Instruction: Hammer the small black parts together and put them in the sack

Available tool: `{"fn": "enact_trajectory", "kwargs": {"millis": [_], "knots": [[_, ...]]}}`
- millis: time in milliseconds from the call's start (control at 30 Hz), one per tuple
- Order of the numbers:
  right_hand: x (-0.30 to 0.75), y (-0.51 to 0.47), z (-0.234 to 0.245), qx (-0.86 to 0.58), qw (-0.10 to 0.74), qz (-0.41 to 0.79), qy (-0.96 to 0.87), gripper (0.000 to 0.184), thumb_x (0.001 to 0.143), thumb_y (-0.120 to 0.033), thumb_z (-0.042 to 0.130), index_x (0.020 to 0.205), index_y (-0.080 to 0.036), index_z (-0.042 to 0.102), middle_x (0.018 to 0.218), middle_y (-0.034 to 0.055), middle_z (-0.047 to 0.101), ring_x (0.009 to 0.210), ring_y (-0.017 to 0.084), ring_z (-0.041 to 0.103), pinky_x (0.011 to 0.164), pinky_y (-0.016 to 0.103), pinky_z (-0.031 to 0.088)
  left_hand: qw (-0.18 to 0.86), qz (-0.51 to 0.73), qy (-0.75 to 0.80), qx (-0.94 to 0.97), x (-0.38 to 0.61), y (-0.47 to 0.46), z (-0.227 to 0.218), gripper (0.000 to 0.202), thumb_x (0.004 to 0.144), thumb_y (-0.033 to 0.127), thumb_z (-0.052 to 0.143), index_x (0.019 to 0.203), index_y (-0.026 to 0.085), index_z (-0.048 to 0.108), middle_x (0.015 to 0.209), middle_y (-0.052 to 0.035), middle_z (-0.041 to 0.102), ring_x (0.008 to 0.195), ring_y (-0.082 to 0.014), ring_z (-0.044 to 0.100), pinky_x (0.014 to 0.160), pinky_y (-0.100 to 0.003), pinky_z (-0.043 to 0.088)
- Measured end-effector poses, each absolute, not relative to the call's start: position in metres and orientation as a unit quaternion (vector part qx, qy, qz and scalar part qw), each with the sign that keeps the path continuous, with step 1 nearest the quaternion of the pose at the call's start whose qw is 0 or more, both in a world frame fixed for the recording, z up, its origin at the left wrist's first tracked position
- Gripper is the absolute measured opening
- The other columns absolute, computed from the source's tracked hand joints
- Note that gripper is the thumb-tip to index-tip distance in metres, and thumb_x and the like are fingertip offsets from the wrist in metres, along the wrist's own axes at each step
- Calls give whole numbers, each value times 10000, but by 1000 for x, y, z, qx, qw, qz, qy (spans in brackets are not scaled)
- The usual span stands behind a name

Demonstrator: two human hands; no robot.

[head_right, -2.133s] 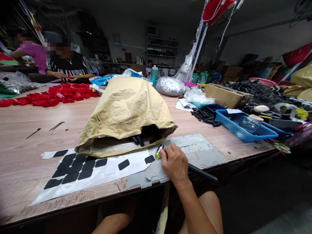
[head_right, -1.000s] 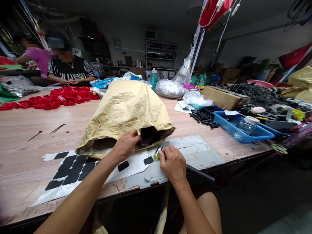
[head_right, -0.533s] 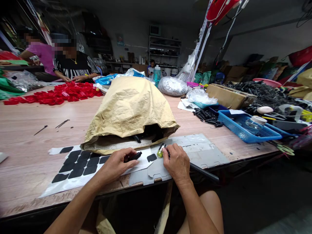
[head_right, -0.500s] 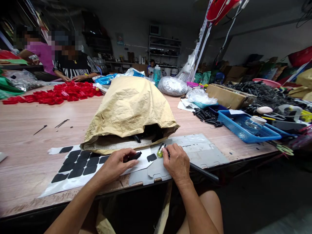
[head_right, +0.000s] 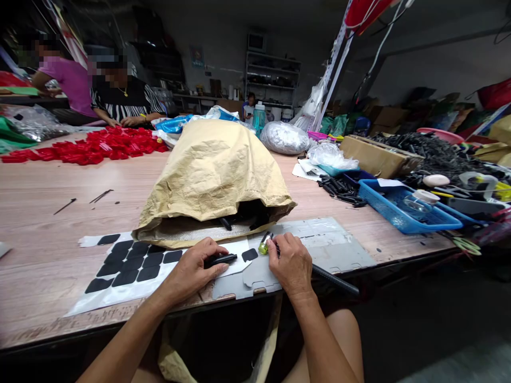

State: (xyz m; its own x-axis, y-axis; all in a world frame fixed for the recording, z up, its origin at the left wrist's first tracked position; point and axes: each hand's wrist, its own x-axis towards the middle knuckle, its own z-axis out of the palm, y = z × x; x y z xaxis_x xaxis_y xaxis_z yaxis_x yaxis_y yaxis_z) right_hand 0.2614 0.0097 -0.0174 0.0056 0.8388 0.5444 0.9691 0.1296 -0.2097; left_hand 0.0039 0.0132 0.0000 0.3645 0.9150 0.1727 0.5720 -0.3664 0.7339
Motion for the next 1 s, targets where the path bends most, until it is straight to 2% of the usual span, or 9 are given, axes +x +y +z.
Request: {"fn": "enact_trajectory", "kwargs": {"millis": [100, 200, 367, 500, 600, 733, 1000], "knots": [[267, 6, -14, -642, 276, -109, -707, 246, 973, -380, 501, 863, -225, 657, 863, 29, 644, 849, 181, 549, 761, 308, 340, 297, 309, 482, 764, 2, 13, 0, 243, 795, 268, 707, 1035, 232, 698, 937, -16, 606, 861, -183, 565, 763, -303, 436], [281, -1, -14, -648, 269, -130, -701, 193, 930, -401, 571, 994, -255, 681, 941, 32, 665, 902, 209, 549, 770, 329, 333, 296, 316, 480, 763, 1, 13, 1, 206, 772, 256, 720, 974, 219, 703, 921, -18, 605, 855, -185, 564, 772, -308, 439], [300, -13, -14, -639, 242, -109, -722, 122, 899, -348, 590, 877, -231, 619, 893, 33, 637, 871, 205, 558, 752, 328, 371, 299, 305, 475, 770, 2, 14, 1, 158, 817, 295, 693, 952, 221, 732, 887, -22, 598, 854, -192, 560, 784, -316, 432], [283, -27, -5, -633, 275, -80, -720, 128, 934, -352, 533, 924, -233, 581, 893, 30, 657, 800, 178, 606, 670, 293, 412, 299, 309, 472, 769, 3, 13, 1, 167, 821, 279, 686, 972, 222, 731, 887, -22, 606, 859, -193, 562, 785, -312, 426], [257, -39, 2, -624, 305, -21, -719, 174, 962, -359, 507, 1070, -254, 593, 920, 6, 703, 749, 160, 651, 635, 275, 445, 293, 317, 478, 765, 2, 12, 3, 168, 789, 238, 700, 954, 206, 704, 878, -13, 617, 837, -186, 555, 767, -306, 417], [226, -47, 8, -555, 347, -13, -756, 344, 963, -228, 469, 1281, -268, 593, 1074, 46, 711, 948, 186, 674, 800, 288, 501, 300, 323, 471, 764, 1, 13, 2, 147, 779, 210, 691, 925, 206, 711, 866, -7, 604, 828, -178, 551, 756, -297, 412], [198, -50, 0, -527, 366, -117, -758, 493, 922, -62, 467, 1322, -304, 622, 951, 48, 693, 855, 184, 635, 780, 319, 467, 305, 324, 460, 769, 0, 17, -2, 89, 767, 178, 672, 847, 193, 707, 831, -2, 559, 818, -171, 537, 738, -282, 398]]}}
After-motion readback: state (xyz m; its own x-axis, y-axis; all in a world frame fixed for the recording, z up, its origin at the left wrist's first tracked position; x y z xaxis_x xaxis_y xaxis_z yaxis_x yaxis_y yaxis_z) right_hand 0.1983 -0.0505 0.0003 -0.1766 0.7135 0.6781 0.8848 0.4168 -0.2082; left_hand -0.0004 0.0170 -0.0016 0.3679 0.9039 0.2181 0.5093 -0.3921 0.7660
